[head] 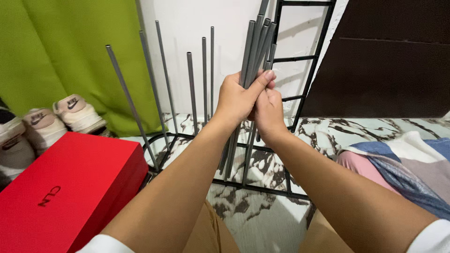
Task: The person assembles a metal shoe rack by inserting vertical metal rods into a base frame and then attaching a top frame. The person sits on the floor during the assembly.
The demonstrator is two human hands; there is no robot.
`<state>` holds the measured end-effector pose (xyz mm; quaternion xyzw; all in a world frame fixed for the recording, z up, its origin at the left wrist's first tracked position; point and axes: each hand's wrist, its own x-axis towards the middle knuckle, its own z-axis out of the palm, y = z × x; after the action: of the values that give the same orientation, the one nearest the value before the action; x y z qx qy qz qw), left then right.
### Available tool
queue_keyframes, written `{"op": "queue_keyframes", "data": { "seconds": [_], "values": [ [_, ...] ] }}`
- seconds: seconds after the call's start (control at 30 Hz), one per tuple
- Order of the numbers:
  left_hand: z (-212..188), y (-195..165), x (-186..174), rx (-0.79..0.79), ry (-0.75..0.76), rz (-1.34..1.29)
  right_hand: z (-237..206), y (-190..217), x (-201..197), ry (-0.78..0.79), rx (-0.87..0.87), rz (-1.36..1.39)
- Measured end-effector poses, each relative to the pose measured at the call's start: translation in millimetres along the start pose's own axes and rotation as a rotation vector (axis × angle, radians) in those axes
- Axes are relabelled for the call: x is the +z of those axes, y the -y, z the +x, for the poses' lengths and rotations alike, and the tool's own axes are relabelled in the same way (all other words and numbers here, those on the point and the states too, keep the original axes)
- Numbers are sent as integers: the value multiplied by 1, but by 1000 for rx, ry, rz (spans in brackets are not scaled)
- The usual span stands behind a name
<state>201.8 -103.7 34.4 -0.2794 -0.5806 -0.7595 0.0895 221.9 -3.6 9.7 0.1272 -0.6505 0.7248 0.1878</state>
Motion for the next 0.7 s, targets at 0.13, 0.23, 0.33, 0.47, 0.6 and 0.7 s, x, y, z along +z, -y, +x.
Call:
{"op": "queue_keyframes", "data": {
  "seconds": [0.13,0.23,0.33,0.47,0.6,0.7],
  "values": [
    [-21,-5,-1,131,-92,116,-9,0,0,22,-1,9],
    [-50,-8,1,297,-319,308,-8,-2,2,-19,-18,-3],
    [-74,-16,-5,245,-479,386,-5,-8,7,-23,-23,48],
    [-87,-32,-20,24,-474,360,-1,-21,25,-12,-20,27],
    [-90,-43,-32,-2,-437,417,8,-32,43,29,-83,23],
    [-91,-41,-35,91,-405,336,10,-31,50,192,-62,78]
  ]
}}
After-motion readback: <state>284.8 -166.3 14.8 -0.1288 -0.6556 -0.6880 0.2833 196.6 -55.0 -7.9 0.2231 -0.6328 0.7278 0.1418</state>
